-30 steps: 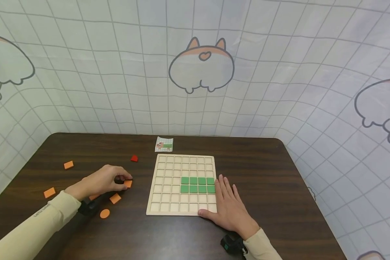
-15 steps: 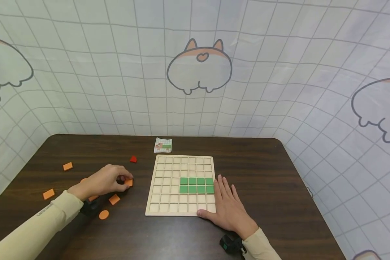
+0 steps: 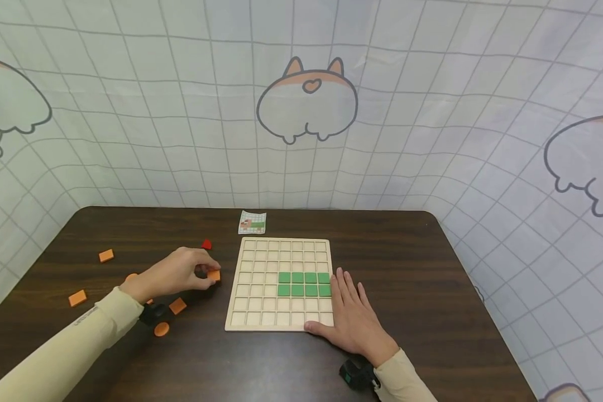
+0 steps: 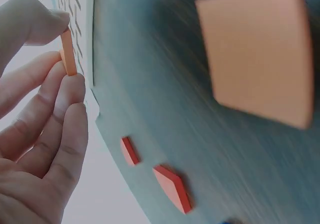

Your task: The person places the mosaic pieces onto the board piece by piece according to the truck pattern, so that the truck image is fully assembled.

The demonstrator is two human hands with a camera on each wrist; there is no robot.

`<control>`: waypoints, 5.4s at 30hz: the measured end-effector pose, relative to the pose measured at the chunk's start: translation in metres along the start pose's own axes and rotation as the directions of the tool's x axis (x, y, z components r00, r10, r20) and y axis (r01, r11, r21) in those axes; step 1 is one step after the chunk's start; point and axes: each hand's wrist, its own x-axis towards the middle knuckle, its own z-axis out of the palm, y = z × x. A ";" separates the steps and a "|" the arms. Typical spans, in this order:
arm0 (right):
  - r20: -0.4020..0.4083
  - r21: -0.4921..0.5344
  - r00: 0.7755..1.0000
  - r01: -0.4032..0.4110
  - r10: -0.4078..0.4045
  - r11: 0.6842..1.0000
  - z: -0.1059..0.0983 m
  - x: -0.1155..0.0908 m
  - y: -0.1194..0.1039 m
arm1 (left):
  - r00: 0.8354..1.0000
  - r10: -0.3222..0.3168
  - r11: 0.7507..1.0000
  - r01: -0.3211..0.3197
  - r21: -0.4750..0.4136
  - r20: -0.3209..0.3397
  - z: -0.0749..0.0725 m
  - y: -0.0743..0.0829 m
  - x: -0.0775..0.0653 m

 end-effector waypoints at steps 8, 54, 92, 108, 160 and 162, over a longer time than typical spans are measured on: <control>0.003 -0.002 1.000 0.002 -0.002 1.000 -0.001 0.000 -0.002 | 0.999 0.046 0.999 -0.046 0.000 -0.027 0.005 0.015 0.010; 0.020 0.026 1.000 -0.016 0.016 1.000 -0.002 -0.001 0.001 | 0.959 0.274 0.961 -0.276 0.018 0.067 0.053 0.075 0.069; 0.039 0.015 0.999 -0.018 0.018 1.000 -0.001 0.002 -0.003 | 0.968 0.242 0.970 -0.243 0.002 0.066 0.049 0.066 0.060; 0.018 0.002 1.000 -0.023 0.023 1.000 -0.002 0.000 0.005 | 0.993 0.114 0.993 -0.114 -0.013 0.036 0.009 0.042 0.024; -0.045 -0.033 0.999 -0.008 0.006 0.999 -0.008 -0.009 0.021 | 0.990 0.040 0.997 -0.031 -0.070 0.138 -0.003 -0.009 -0.046; -0.043 -0.032 0.999 -0.008 0.006 0.999 -0.008 -0.009 0.020 | 0.990 0.043 0.997 -0.034 -0.070 0.134 -0.003 -0.009 -0.046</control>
